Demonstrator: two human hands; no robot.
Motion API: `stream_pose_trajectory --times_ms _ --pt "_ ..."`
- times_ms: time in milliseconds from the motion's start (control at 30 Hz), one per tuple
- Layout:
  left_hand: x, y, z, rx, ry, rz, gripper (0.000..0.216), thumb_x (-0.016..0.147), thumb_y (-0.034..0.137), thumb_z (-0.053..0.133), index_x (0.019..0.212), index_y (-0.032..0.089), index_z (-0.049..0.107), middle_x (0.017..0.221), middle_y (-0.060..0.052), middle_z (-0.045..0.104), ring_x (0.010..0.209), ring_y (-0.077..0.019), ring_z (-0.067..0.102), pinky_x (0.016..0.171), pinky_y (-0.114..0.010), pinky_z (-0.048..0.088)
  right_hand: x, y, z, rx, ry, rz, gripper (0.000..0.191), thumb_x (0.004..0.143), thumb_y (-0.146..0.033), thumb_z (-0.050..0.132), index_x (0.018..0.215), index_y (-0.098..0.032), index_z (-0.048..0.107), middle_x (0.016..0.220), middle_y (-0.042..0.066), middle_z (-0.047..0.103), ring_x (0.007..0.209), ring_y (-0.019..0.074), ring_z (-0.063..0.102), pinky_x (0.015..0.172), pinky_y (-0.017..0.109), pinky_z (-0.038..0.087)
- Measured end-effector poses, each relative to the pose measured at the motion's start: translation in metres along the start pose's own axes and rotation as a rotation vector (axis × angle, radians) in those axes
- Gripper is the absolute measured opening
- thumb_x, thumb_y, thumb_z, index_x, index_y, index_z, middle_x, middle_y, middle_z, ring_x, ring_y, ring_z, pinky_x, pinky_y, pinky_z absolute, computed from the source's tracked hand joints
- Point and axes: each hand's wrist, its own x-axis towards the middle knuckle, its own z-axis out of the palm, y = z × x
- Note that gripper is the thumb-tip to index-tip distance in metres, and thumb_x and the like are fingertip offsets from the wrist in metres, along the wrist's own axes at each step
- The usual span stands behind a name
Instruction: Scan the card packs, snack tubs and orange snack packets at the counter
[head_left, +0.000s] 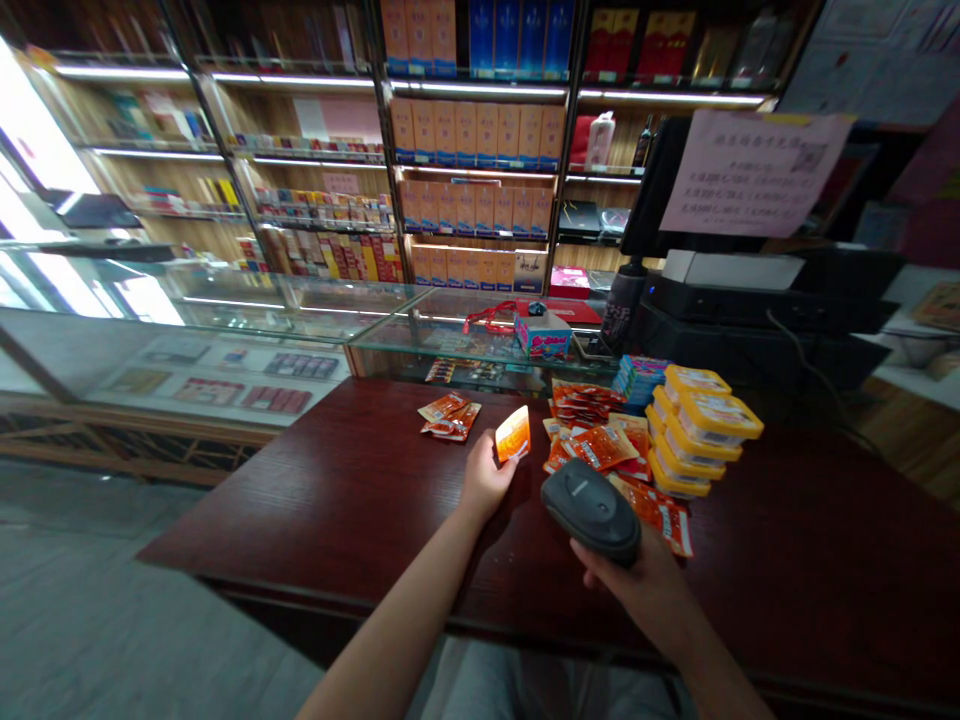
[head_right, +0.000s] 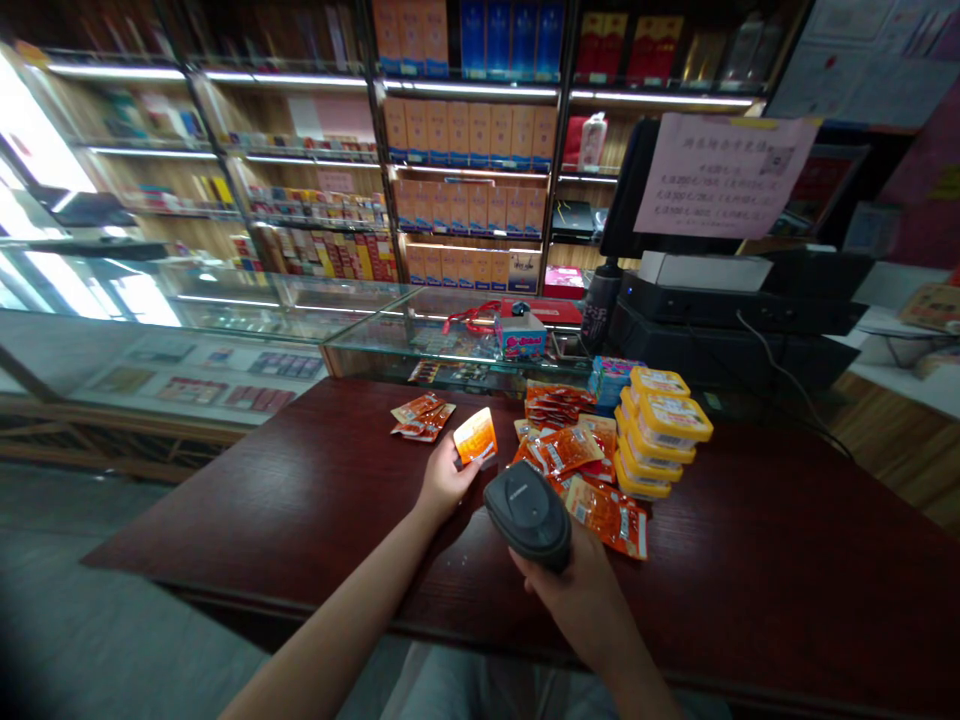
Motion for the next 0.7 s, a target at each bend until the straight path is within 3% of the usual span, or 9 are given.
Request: stream_pose_trajectory --times_ms 167,300,433,533,700 --pt "-0.003 0.014 0.000 0.056 0.027 0.033 0.026 0.067 0.020 0.068 0.091 0.019 0.060 0.089 -0.006 0.064 0.085 -0.0207 0.061 0.080 -0.033 0.048 0.001 -0.006 0.001 -0.118 0.017 -0.098 0.023 0.078 -0.040 0.062 0.089 -0.019 0.063 0.062 0.000 0.063 0.054 0.0171 0.059 0.054 0.030 0.051" --pt "-0.005 0.025 -0.001 0.082 0.018 0.057 0.021 0.065 0.020 0.068 0.085 0.020 0.059 0.081 -0.003 0.061 0.077 -0.0184 0.057 0.076 -0.031 0.045 0.003 -0.008 0.002 -0.197 0.023 -0.113 0.034 0.079 -0.044 0.061 0.102 -0.019 0.064 0.071 0.003 0.069 0.055 0.0192 0.062 0.056 0.032 0.053" --pt "-0.005 0.025 -0.003 0.078 -0.003 0.053 0.022 0.064 0.018 0.067 0.084 0.020 0.060 0.081 -0.002 0.061 0.077 -0.0171 0.056 0.076 -0.030 0.045 0.002 -0.009 0.000 -0.288 0.040 -0.188 0.035 0.081 -0.041 0.058 0.109 -0.021 0.063 0.087 0.006 0.072 0.076 0.0240 0.068 0.067 0.034 0.054" --pt "-0.003 0.021 -0.002 0.034 0.043 0.015 0.028 0.064 0.017 0.069 0.090 0.020 0.061 0.090 -0.004 0.064 0.086 -0.0194 0.060 0.083 -0.033 0.046 0.000 -0.007 -0.003 -0.508 0.057 -0.240 0.033 0.080 -0.030 0.057 0.112 -0.022 0.060 0.102 0.007 0.071 0.094 0.0261 0.066 0.079 0.036 0.050" --pt "0.000 0.017 0.000 -0.172 0.044 -0.081 0.036 0.063 0.020 0.073 0.097 0.018 0.060 0.095 -0.005 0.068 0.087 -0.0191 0.065 0.082 -0.033 0.050 0.002 0.012 -0.010 -0.996 0.047 -0.238 0.028 0.072 -0.014 0.057 0.098 -0.022 0.062 0.089 0.004 0.071 0.082 0.0241 0.066 0.071 0.032 0.045"
